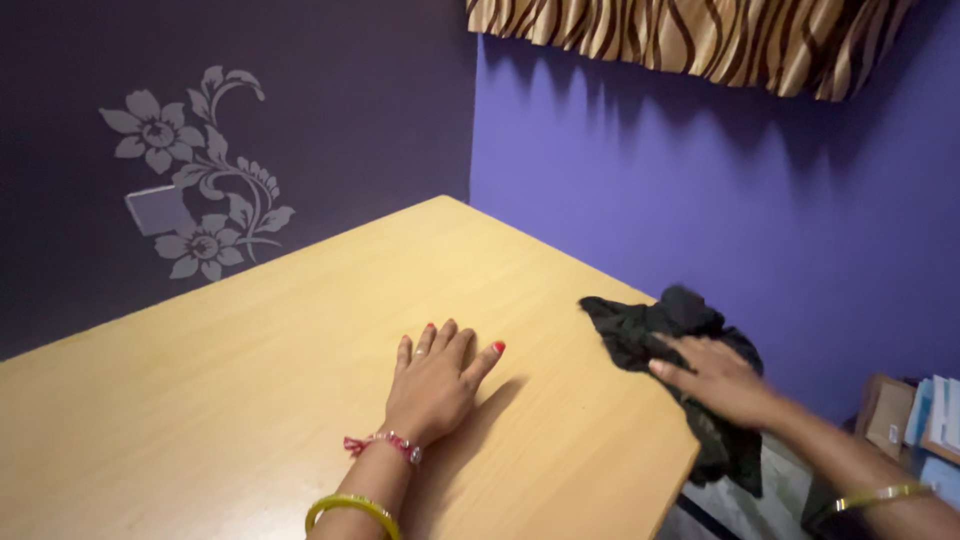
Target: The person wipes the surface of a light-colored wooden table using a dark patterned cloth. They move the cloth across the table in various directions, covering the entire surface area.
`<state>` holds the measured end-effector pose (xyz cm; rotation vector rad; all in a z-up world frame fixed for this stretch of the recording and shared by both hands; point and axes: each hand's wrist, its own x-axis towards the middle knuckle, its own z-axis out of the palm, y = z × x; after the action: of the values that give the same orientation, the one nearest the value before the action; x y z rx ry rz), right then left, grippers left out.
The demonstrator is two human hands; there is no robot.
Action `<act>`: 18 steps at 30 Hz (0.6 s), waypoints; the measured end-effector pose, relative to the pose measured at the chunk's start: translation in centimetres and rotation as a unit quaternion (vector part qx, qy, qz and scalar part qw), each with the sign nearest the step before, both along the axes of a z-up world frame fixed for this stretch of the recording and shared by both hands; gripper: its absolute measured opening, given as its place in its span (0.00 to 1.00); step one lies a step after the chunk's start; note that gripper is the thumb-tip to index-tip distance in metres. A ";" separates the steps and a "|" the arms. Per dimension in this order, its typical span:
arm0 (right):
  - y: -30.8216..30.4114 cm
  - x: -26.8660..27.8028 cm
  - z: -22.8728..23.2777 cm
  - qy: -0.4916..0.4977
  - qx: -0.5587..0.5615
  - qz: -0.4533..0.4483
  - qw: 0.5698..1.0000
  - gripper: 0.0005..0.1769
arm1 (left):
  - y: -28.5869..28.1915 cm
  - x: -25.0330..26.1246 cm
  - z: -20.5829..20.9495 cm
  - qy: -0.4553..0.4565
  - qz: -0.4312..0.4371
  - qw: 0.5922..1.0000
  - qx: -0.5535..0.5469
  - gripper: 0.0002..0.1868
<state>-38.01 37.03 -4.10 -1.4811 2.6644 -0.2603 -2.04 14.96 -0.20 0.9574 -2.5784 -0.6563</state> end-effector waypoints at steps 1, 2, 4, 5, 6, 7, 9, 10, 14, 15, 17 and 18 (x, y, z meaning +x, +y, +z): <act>0.0 0.1 0.5 -0.023 0.011 -0.010 1.000 0.48 | 0.0 0.1 -0.1 -0.003 -0.001 1.000 -0.001 0.40; -0.4 0.4 1.0 0.000 0.004 -0.027 1.000 0.47 | -0.1 0.1 -0.1 -0.004 -0.001 1.000 -0.003 0.39; -1.6 1.7 2.0 0.048 -0.011 -0.057 0.997 0.46 | -0.6 0.2 -0.2 -0.008 -0.009 1.000 -0.007 0.38; -2.1 2.9 2.4 0.057 -0.009 -0.034 0.998 0.44 | -1.1 0.4 -0.3 -0.010 -0.017 1.000 -0.009 0.37; -2.2 4.4 2.7 0.064 -0.005 -0.010 0.998 0.43 | -1.4 0.5 -0.6 -0.013 -0.025 1.000 -0.010 0.37; -2.2 6.1 3.1 0.072 -0.001 0.014 0.997 0.42 | -1.8 0.6 -1.0 -0.019 -0.037 0.999 -0.016 0.37; -1.5 10.8 3.2 0.059 -0.040 0.119 0.990 0.39 | -2.9 1.1 -1.8 -0.029 -0.060 0.997 -0.028 0.37; -1.2 13.2 3.2 0.050 -0.033 0.149 0.987 0.39 | -3.5 1.4 -2.2 -0.046 -0.087 0.993 -0.068 0.34; -0.8 21.0 2.5 0.057 -0.044 0.338 0.939 0.38 | -5.7 3.7 -2.4 -0.061 -0.152 0.982 -0.097 0.32; -0.9 22.5 1.9 0.065 -0.048 0.395 0.915 0.36 | -6.0 4.2 -2.0 -0.051 -0.158 0.984 -0.070 0.32; -1.3 25.5 -0.3 0.113 -0.060 0.498 0.858 0.33 | -6.4 5.3 -0.8 -0.024 -0.089 0.990 0.106 0.36; -2.1 27.3 -1.7 0.157 -0.070 0.542 0.823 0.33 | -6.5 6.0 0.0 -0.008 -0.054 0.980 0.191 0.40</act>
<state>-10.72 34.94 -5.77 -2.9544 1.5169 -0.1108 4.00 8.48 -0.23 0.9368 -2.5827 -1.2118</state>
